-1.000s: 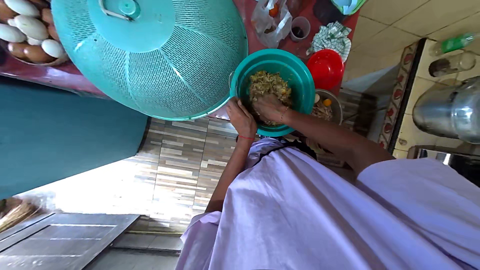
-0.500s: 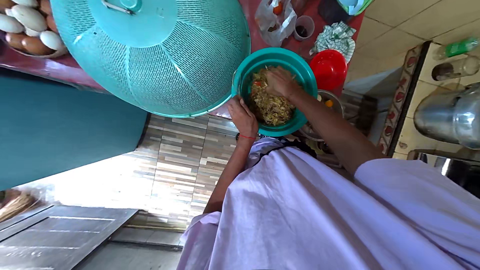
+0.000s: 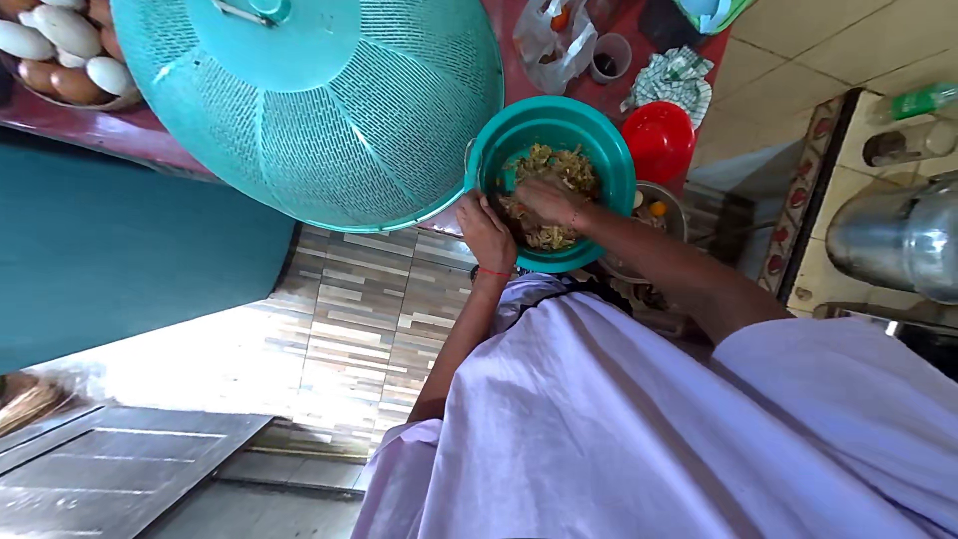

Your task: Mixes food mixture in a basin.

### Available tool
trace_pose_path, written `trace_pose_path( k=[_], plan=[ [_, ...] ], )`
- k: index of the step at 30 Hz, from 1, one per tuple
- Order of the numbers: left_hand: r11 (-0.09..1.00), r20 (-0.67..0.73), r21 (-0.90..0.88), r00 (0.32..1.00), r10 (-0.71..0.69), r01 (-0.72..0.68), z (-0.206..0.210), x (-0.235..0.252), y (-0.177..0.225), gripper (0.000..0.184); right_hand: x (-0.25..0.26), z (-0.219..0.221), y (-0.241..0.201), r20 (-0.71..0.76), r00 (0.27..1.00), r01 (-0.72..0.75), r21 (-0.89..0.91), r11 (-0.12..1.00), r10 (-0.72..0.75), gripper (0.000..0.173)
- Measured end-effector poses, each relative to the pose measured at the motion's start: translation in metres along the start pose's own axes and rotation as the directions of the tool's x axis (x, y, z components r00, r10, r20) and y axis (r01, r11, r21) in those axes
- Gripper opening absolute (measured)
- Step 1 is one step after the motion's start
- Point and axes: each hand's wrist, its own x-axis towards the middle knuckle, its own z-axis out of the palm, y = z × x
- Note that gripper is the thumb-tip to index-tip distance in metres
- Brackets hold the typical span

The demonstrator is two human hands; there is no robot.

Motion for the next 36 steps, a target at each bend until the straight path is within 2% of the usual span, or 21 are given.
trace_pose_path(
  k=[8, 12, 14, 17, 18, 19, 24, 28, 31, 34, 36],
  plan=[
    [1.000, 0.004, 0.009, 1.000, -0.003, 0.003, -0.002, -0.001, 0.002, 0.033, -0.042, -0.037, 0.020, -0.028, 0.999, -0.043, -0.003, 0.999, 0.043, 0.022],
    [1.000, -0.020, 0.002, 0.999, 0.028, -0.028, -0.001, -0.001, 0.000, 0.032, -0.045, -0.021, 0.041, -0.080, 0.996, -0.049, -0.021, 0.999, 0.047, 0.024],
    [0.999, -0.029, -0.007, 0.999, 0.035, -0.036, 0.000, -0.001, 0.000, 0.031, -0.045, -0.009, 0.045, -0.014, 0.998, -0.065, -0.013, 0.998, 0.065, 0.037],
    [1.000, -0.022, -0.003, 1.000, 0.022, -0.022, 0.000, -0.003, -0.001, 0.031, -0.033, 0.028, 0.034, 0.099, 0.982, -0.167, 0.041, 0.985, 0.162, 0.088],
    [1.000, -0.021, -0.003, 1.000, 0.020, -0.020, 0.001, -0.002, -0.001, 0.031, -0.028, 0.038, 0.031, 0.077, 0.979, -0.196, 0.055, 0.979, 0.191, 0.092],
    [1.000, -0.022, 0.000, 1.000, 0.020, -0.020, 0.002, -0.001, 0.000, 0.031, -0.023, 0.041, 0.028, 0.047, 0.977, -0.208, 0.057, 0.976, 0.206, 0.088],
    [1.000, 0.056, -0.012, 0.998, 0.008, -0.007, -0.003, 0.000, 0.001, 0.033, 0.005, 0.038, 0.026, -0.155, 0.963, -0.208, 0.084, 0.974, 0.219, 0.049],
    [1.000, 0.039, 0.008, 0.999, 0.010, -0.011, -0.003, -0.001, 0.000, 0.031, 0.017, 0.010, 0.023, -0.197, 0.930, -0.275, 0.180, 0.944, 0.309, 0.050],
    [1.000, 0.033, 0.002, 0.999, 0.007, -0.007, -0.004, -0.002, 0.000, 0.031, 0.013, -0.008, 0.028, -0.143, 0.930, -0.291, 0.275, 0.916, 0.339, 0.063],
    [1.000, 0.021, -0.015, 1.000, 0.004, -0.004, -0.003, -0.002, -0.001, 0.031, 0.002, -0.022, 0.034, -0.065, 0.958, -0.242, 0.336, 0.910, 0.279, 0.072],
    [1.000, 0.034, -0.025, 0.999, -0.009, 0.009, -0.003, -0.002, -0.001, 0.032, -0.009, -0.026, 0.042, -0.099, 0.968, -0.187, 0.325, 0.927, 0.230, 0.074]
  ],
)
